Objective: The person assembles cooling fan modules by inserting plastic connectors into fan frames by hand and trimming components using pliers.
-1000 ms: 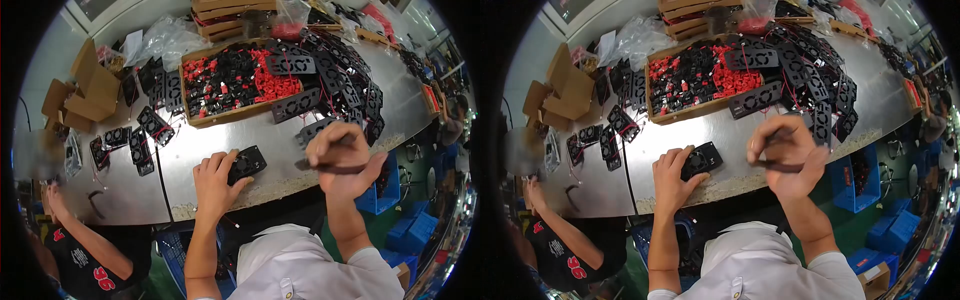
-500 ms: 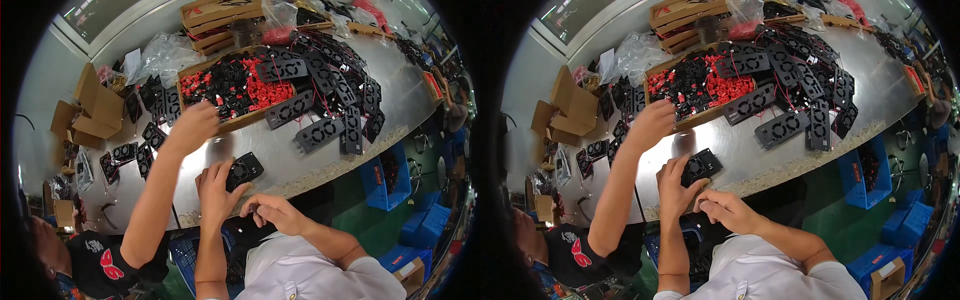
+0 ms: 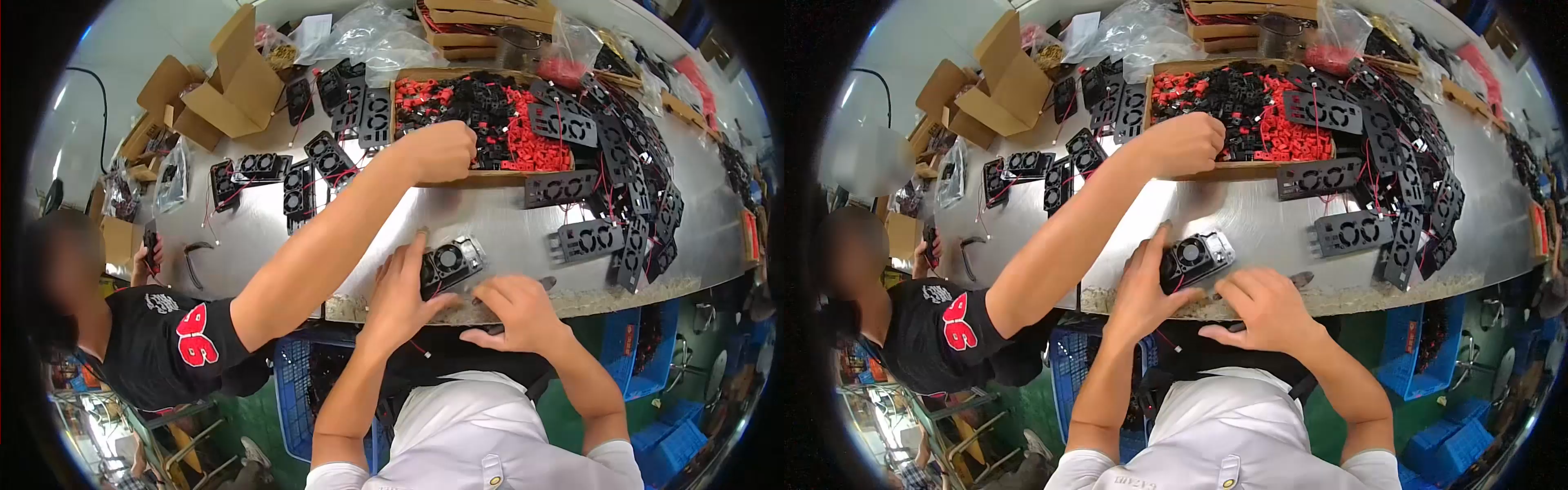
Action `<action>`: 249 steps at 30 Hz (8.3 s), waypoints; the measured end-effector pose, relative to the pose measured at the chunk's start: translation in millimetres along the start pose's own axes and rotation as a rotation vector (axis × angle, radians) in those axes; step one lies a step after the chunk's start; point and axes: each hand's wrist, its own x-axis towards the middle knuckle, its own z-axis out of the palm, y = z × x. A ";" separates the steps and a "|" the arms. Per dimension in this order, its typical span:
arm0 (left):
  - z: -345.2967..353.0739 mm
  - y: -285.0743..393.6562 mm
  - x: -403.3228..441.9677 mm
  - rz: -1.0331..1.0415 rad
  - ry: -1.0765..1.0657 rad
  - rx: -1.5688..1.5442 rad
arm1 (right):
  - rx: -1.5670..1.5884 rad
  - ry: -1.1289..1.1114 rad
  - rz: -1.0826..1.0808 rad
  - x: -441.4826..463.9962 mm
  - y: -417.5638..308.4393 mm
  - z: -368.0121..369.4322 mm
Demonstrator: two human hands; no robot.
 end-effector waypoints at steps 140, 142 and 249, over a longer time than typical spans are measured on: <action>109.8 -218.0 -315.1 -1.132 -0.106 -0.241 | -0.128 0.050 0.230 -13.2 61.1 24.7; 110.9 -217.7 -312.0 -1.101 -0.085 -0.236 | -0.127 0.066 0.238 -13.0 59.6 26.2; 155.2 74.8 -24.2 -0.271 -0.941 -1.666 | 0.381 0.904 0.117 116.0 -68.8 -129.8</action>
